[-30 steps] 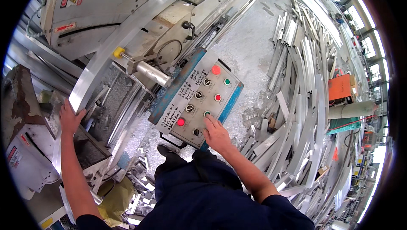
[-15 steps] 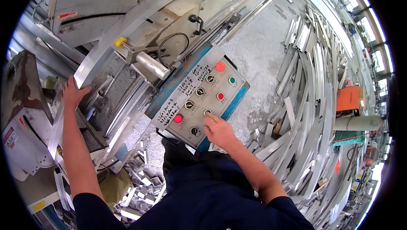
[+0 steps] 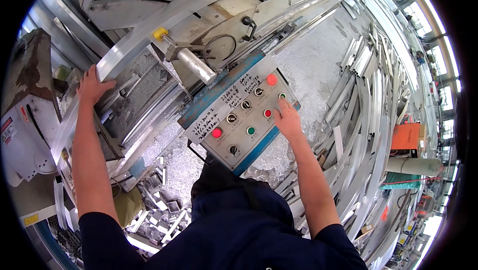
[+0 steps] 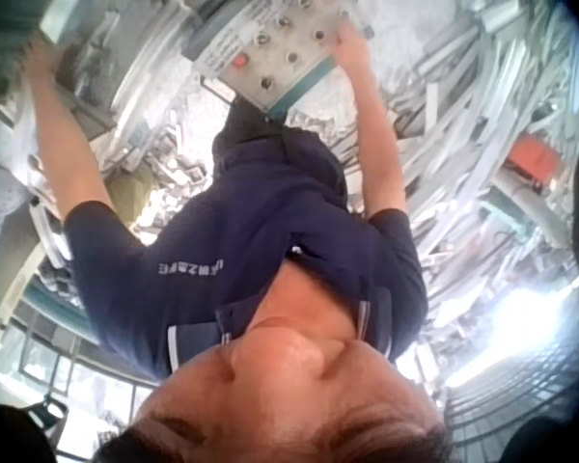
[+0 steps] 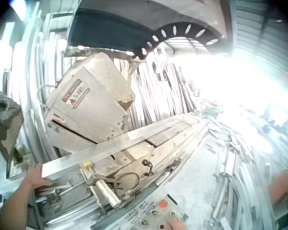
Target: The person selects aluminum profiles from a pile, measures them with a tape measure, and cuts them to length using a miter saw. The person repeatedly positions the profiles, operates the saw, and measures the cut pieces before stacking them.
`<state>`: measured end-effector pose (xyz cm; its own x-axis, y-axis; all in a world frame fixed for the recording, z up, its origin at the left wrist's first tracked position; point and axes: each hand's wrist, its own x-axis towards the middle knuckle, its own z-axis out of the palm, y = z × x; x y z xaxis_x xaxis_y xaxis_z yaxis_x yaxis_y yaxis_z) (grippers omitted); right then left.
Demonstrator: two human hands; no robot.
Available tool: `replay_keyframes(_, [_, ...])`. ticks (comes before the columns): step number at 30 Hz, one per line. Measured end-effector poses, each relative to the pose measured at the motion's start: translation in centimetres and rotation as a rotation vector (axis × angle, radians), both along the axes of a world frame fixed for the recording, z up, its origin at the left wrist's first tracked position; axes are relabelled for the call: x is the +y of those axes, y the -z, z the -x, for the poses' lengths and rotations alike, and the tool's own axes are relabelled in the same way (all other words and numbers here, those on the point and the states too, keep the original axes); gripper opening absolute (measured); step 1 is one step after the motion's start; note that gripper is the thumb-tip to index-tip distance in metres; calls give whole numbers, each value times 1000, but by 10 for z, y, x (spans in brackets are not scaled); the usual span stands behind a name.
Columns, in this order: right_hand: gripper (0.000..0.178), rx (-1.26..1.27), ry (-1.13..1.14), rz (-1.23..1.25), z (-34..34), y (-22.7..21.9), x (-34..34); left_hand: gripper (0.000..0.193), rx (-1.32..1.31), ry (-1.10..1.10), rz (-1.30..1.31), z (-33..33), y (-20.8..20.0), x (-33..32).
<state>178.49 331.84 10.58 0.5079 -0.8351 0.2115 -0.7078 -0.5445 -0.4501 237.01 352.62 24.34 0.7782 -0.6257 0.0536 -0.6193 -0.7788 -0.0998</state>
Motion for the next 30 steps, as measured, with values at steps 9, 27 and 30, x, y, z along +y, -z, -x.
replay_keyframes(9, [25,102,-15,-36,-1,-14,-17,107,-13,3,-2,-1,0,1])
replay_keyframes(27, [22,216,-7,-123,-9,-22,-34,104,-8,24,64,-1,0,2])
replay_keyframes(30, [22,224,-13,-140,-9,-19,-36,104,8,22,74,1,-2,2])
